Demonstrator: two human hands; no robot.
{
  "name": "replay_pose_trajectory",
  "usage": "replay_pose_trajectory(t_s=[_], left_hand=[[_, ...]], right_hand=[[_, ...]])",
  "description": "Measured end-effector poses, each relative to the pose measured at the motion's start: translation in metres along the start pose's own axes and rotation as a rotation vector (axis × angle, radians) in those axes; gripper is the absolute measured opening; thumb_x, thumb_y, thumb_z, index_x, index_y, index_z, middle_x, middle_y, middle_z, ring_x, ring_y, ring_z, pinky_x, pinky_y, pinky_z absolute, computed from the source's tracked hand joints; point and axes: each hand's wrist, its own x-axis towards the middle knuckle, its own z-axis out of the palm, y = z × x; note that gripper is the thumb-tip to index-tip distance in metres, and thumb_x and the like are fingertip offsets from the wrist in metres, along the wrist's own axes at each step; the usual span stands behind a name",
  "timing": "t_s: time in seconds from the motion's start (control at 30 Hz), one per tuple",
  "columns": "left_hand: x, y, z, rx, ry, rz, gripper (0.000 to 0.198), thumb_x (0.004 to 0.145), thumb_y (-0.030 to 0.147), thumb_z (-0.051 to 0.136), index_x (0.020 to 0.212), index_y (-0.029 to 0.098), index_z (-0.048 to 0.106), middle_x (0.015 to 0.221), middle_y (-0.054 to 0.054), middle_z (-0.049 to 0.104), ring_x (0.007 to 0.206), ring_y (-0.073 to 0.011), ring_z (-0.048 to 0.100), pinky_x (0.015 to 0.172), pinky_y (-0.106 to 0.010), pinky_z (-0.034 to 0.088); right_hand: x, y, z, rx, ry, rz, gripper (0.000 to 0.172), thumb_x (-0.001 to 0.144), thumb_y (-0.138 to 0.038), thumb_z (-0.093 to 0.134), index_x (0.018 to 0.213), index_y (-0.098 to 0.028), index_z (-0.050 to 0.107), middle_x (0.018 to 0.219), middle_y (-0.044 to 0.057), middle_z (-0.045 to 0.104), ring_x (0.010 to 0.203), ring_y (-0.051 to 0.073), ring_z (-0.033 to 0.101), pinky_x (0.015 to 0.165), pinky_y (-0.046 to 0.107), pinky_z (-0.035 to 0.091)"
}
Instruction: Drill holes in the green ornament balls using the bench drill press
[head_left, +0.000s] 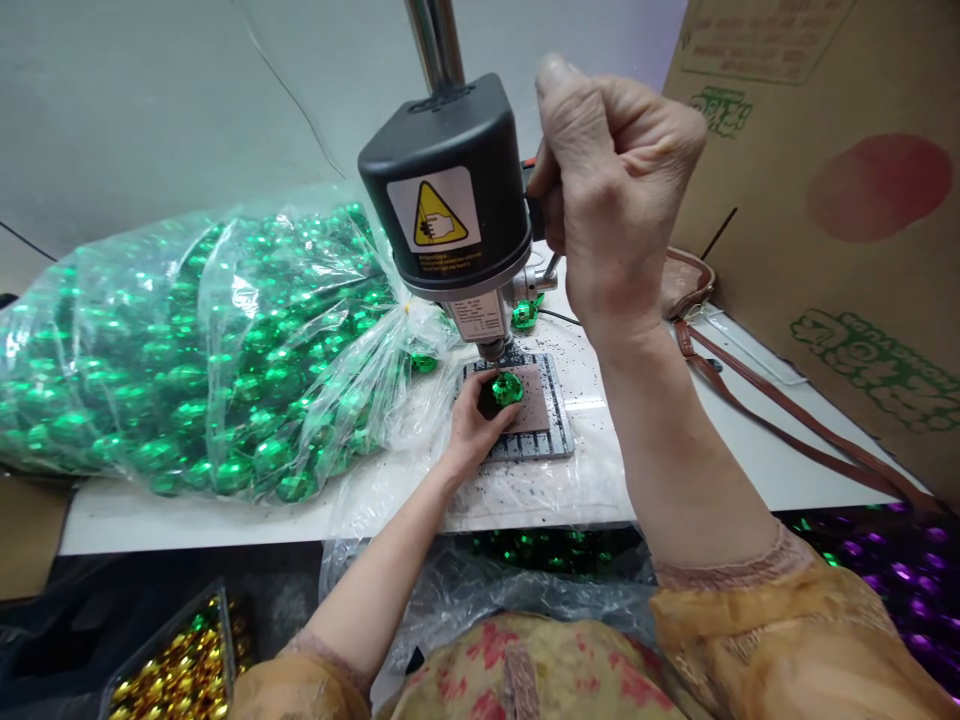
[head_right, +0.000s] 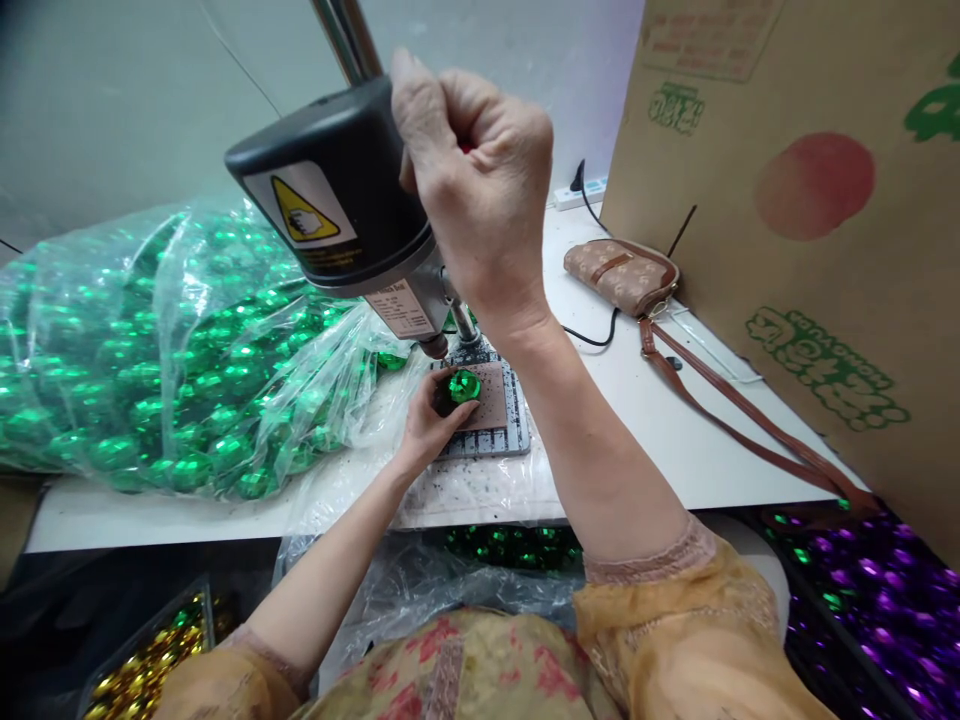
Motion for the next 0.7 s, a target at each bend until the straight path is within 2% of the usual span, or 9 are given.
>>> replay_pose_trajectory(t_s=[0.13, 0.27, 0.5, 0.7], left_hand=[[-0.003, -0.001, -0.001, -0.048, -0.006, -0.055, 0.052, 0.077, 0.034, 0.081, 0.122, 0.022, 0.057, 0.116, -0.007, 0.069, 0.106, -0.0233, 0.067, 0.096, -0.042, 0.055], [-0.003, 0.0, -0.001, -0.056, 0.008, -0.054, 0.051, 0.076, 0.032, 0.083, 0.12, 0.022, 0.058, 0.114, -0.007, 0.07, 0.107, -0.0231, 0.068, 0.096, -0.042, 0.055], [-0.004, 0.0, 0.001, -0.042, 0.028, -0.036, 0.05, 0.076, 0.032, 0.083, 0.119, 0.022, 0.058, 0.114, -0.007, 0.07, 0.108, -0.0237, 0.068, 0.097, -0.042, 0.055], [-0.004, -0.002, 0.001, -0.071, 0.018, -0.026, 0.05, 0.077, 0.032, 0.082, 0.119, 0.023, 0.058, 0.117, -0.007, 0.069, 0.111, -0.0243, 0.067, 0.1, -0.043, 0.055]], right_hand=[[-0.015, -0.013, -0.008, -0.035, 0.036, -0.064, 0.047, 0.093, -0.023, 0.056, 0.049, -0.02, 0.04, 0.042, -0.007, 0.034, 0.038, 0.005, 0.026, 0.042, 0.03, 0.024], [-0.041, -0.027, -0.017, 0.049, 0.09, -0.14, 0.046, 0.091, -0.015, 0.058, 0.048, -0.018, 0.044, 0.043, -0.007, 0.035, 0.041, 0.003, 0.028, 0.046, 0.028, 0.025], [-0.062, -0.019, -0.023, 0.08, 0.117, -0.216, 0.046, 0.09, -0.019, 0.059, 0.048, -0.018, 0.041, 0.042, -0.007, 0.034, 0.039, 0.004, 0.033, 0.045, 0.029, 0.023], [-0.068, -0.007, -0.027, 0.021, 0.122, -0.234, 0.05, 0.092, -0.032, 0.056, 0.049, -0.021, 0.034, 0.043, -0.005, 0.029, 0.041, 0.007, 0.031, 0.047, 0.032, 0.021]])
